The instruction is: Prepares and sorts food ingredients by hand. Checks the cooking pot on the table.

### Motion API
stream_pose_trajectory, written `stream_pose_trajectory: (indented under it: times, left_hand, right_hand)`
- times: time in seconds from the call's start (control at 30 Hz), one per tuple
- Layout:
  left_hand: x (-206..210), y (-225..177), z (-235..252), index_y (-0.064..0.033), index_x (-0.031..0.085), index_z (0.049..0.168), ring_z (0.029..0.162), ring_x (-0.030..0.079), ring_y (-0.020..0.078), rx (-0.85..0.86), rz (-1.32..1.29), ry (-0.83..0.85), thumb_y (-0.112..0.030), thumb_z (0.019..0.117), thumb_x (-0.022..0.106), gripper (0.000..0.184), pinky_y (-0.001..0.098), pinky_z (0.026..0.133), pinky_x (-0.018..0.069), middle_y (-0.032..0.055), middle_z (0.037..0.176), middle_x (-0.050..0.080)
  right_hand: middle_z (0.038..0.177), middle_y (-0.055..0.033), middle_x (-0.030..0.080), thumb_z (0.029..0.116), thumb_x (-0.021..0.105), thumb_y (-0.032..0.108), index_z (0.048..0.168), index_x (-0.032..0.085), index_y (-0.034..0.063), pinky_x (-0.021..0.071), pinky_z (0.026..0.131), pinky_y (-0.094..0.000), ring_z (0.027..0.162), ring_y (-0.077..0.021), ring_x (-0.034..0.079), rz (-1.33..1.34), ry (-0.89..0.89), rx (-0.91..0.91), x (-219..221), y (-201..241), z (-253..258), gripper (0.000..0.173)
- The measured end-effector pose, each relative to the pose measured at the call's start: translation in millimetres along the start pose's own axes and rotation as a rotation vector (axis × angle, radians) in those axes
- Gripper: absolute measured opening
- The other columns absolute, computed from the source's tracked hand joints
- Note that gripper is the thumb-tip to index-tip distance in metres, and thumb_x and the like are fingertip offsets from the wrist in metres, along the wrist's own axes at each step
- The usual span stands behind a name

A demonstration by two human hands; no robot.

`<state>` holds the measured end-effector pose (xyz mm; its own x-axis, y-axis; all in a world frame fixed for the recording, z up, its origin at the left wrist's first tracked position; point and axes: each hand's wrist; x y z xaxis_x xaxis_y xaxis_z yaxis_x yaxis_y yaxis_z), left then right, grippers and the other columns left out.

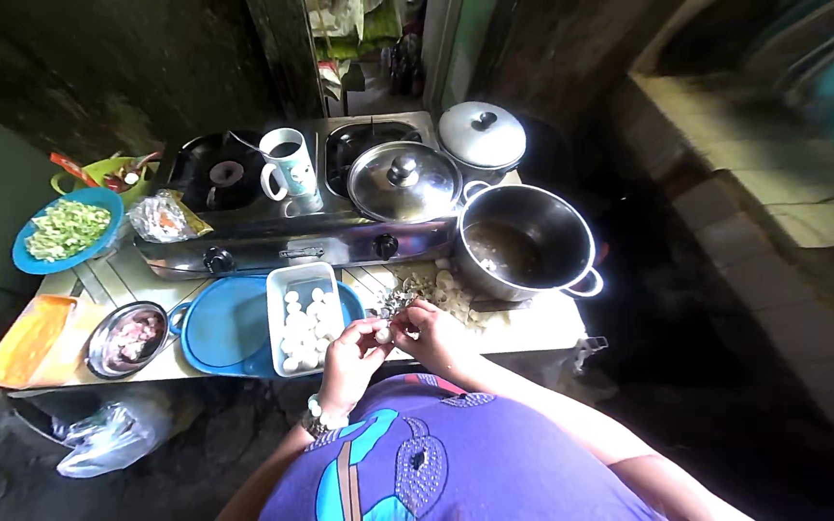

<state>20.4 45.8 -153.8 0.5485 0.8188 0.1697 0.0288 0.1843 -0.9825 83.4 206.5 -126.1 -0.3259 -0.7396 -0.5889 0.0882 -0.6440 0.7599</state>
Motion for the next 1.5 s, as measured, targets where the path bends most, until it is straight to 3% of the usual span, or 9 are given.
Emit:
stream_pose_trajectory:
  times: [0.23,0.4,0.53,0.7,0.83,0.9,1.0,1.17,1.5]
  left_hand:
    - [-2,-12,-2,0.0064,0.061,0.118,0.089,0.075,0.0199,-0.181,-0.176,0.008,0.015,0.0855,0.062,0.034,0.0371,0.078,0.0647,0.0095,0.111,0.073]
    - [-5,-10,2,0.0013,0.063,0.110,0.098,0.071,0.0172,-0.206,-0.257,0.022,0.011,0.0821,0.063,0.030,0.0358,0.083,0.0619,0.0096,0.128,0.064]
    - [-5,-12,7,-0.0021,0.063,0.098,0.087,0.071,0.0140,-0.180,-0.201,-0.054,0.010,0.0854,0.067,0.018,0.0319,0.078,0.0624,0.0066,0.112,0.069]
    - [-9,-10,9,0.0012,0.057,0.118,0.087,0.071,0.0138,-0.177,-0.162,-0.028,0.011,0.0851,0.063,0.035,0.0295,0.074,0.0607,0.0064,0.108,0.071]
    - [-8,-8,10,0.0036,0.062,0.114,0.090,0.070,0.0137,-0.189,-0.161,-0.049,0.010,0.0846,0.062,0.030,0.0303,0.080,0.0598,0.0084,0.109,0.071]
    - [-7,-6,11,0.0043,0.062,0.113,0.093,0.070,0.0145,-0.172,-0.161,-0.053,0.011,0.0824,0.066,0.032,0.0319,0.085,0.0597,0.0086,0.108,0.070]
    - [-4,-8,12,0.0045,0.062,0.111,0.091,0.070,0.0128,-0.152,-0.113,-0.071,0.012,0.0808,0.070,0.032,0.0298,0.084,0.0602,0.0062,0.102,0.070]
    - [2,-11,12,0.0051,0.062,0.110,0.087,0.071,0.0125,-0.146,-0.056,-0.103,0.014,0.0807,0.070,0.032,0.0299,0.082,0.0612,0.0054,0.097,0.072]
    - [5,-12,10,0.0068,0.064,0.107,0.085,0.073,0.0109,-0.028,0.094,-0.093,0.011,0.0789,0.075,0.031,0.0274,0.081,0.0624,0.0055,0.096,0.073]
  right_hand:
    - [0.088,-0.0167,0.067,0.0942,0.061,0.012,0.094,0.070,-0.0066,0.0508,0.070,-0.0256,0.075,-0.0163,0.062,0.023,0.043,0.105,1,4,5,0.021]
    - [0.087,-0.0158,0.066,0.0944,0.060,0.012,0.093,0.070,-0.0063,0.0497,0.068,-0.0227,0.073,-0.0130,0.061,0.049,0.039,0.097,-1,6,6,0.021]
    - [0.085,-0.0151,0.066,0.0941,0.060,0.011,0.092,0.070,-0.0060,0.0490,0.067,-0.0215,0.072,-0.0121,0.060,0.064,0.033,0.062,1,6,6,0.020]
    - [0.088,-0.0159,0.067,0.0955,0.059,0.011,0.096,0.070,-0.0068,0.0508,0.071,-0.0265,0.076,-0.0149,0.062,0.026,-0.021,0.193,-10,-4,14,0.021]
    - [0.087,-0.0146,0.067,0.0977,0.058,0.013,0.095,0.071,-0.0051,0.0508,0.071,-0.0275,0.075,-0.0151,0.062,-0.035,-0.099,0.215,-14,-20,19,0.023]
    - [0.098,-0.0195,0.070,0.0982,0.058,0.012,0.102,0.073,-0.0052,0.0552,0.082,-0.0362,0.088,-0.0255,0.068,-0.133,-0.055,0.241,-14,-30,22,0.023]
    - [0.122,-0.0235,0.068,0.0999,0.057,0.009,0.120,0.071,-0.0033,0.0499,0.104,-0.0440,0.115,-0.0353,0.065,-0.146,0.079,0.325,-17,-34,24,0.028]
    - [0.093,-0.0131,0.073,0.0984,0.065,0.023,0.101,0.077,0.0001,0.0558,0.076,-0.0250,0.081,-0.0138,0.069,0.074,-0.014,0.035,-3,-16,13,0.026]
    - [0.085,-0.0124,0.073,0.0953,0.066,0.016,0.092,0.077,-0.0011,0.0550,0.073,-0.0199,0.075,-0.0106,0.068,0.100,-0.071,-0.078,9,-11,5,0.020]
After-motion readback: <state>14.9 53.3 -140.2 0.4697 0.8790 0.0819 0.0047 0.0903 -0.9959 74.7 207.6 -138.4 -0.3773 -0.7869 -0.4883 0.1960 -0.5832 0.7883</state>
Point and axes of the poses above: each hand's wrist, its own z-axis towards the middle knuckle, its own x-axis out of the palm, y = z × x
